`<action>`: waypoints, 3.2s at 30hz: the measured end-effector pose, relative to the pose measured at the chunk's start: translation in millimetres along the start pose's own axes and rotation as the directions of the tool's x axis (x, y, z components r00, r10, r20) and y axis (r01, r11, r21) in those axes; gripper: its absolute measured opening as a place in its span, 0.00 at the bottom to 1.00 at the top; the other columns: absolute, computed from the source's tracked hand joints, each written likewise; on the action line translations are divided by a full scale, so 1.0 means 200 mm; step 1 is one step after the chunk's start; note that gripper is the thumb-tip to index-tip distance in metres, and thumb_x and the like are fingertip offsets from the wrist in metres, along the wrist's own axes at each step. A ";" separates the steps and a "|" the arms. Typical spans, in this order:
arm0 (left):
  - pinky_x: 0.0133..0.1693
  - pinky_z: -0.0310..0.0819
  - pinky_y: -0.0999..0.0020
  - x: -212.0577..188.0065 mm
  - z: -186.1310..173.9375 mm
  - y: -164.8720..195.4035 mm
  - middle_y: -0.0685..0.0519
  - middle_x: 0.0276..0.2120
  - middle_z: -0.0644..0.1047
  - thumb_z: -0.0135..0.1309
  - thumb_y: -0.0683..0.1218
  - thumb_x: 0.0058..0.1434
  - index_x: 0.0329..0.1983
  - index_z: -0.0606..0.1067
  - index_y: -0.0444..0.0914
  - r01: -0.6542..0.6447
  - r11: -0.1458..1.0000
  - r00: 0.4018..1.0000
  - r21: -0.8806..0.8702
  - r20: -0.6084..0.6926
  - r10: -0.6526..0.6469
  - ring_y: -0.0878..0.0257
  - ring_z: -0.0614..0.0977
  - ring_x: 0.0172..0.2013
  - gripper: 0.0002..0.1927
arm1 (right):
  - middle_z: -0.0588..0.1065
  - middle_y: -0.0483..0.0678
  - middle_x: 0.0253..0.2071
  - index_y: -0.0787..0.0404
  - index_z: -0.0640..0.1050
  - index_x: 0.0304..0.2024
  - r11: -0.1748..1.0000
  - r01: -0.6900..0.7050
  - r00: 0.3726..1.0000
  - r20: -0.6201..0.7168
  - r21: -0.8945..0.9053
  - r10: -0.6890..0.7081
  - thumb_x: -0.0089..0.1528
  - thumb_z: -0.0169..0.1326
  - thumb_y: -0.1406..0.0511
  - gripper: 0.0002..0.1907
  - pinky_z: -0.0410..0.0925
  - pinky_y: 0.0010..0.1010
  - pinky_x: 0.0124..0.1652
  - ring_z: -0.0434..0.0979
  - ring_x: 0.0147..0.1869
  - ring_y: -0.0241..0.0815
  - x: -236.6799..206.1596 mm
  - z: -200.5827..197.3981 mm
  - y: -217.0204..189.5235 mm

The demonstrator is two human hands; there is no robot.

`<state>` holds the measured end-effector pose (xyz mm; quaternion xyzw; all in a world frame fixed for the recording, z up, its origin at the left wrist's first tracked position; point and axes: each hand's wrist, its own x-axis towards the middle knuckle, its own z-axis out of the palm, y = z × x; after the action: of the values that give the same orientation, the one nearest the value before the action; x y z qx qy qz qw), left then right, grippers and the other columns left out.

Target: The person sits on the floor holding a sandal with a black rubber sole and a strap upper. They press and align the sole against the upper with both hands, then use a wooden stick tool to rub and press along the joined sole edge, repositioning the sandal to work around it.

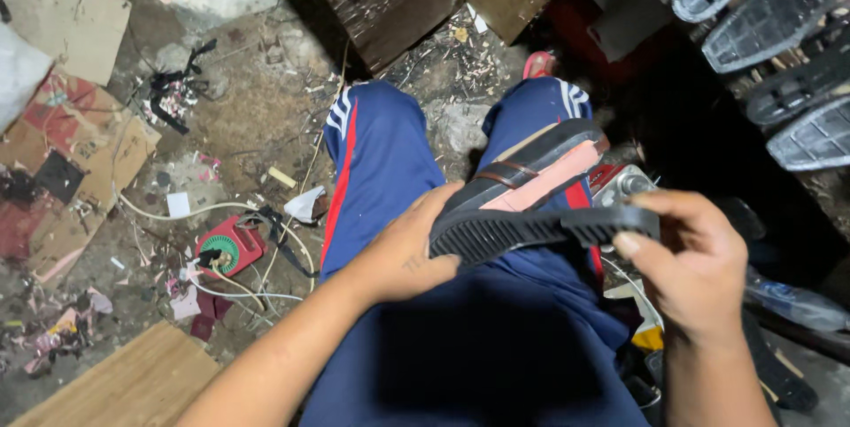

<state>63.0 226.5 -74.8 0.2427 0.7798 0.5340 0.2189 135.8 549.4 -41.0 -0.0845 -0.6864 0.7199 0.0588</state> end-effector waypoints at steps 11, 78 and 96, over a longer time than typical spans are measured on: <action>0.57 0.71 0.58 0.13 0.10 0.16 0.39 0.57 0.76 0.66 0.56 0.52 0.69 0.63 0.34 0.197 0.980 0.979 0.033 -0.054 -0.195 0.46 0.78 0.58 0.45 | 0.78 0.48 0.48 0.69 0.75 0.58 0.993 -0.091 0.993 -0.067 0.072 0.096 0.63 0.58 0.76 0.20 0.71 0.26 0.53 0.77 0.50 0.35 0.24 0.03 0.10; 0.51 0.74 0.69 0.25 -0.34 0.31 0.52 0.42 0.78 0.45 0.54 0.77 0.55 0.71 0.35 -0.141 0.679 0.990 -0.720 -0.113 0.086 0.66 0.79 0.44 0.17 | 0.70 0.47 0.50 0.66 0.77 0.52 0.994 0.097 0.943 0.317 0.039 -0.105 0.58 0.61 0.77 0.19 0.68 0.26 0.52 0.72 0.52 0.36 0.16 0.68 -0.38; 0.71 0.59 0.58 0.08 -0.41 0.48 0.43 0.65 0.64 0.63 0.58 0.59 0.69 0.64 0.39 -0.405 0.914 0.896 -0.018 -0.207 0.393 0.50 0.67 0.69 0.39 | 0.72 0.47 0.49 0.67 0.77 0.50 0.992 0.119 0.947 0.305 -0.030 -0.104 0.57 0.62 0.76 0.18 0.68 0.24 0.47 0.73 0.48 0.33 0.13 0.70 -0.41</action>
<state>14.4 206.3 40.8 0.3361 0.7149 0.6123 0.0329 80.2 421.6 46.5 0.0645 -0.7080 0.7032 -0.0084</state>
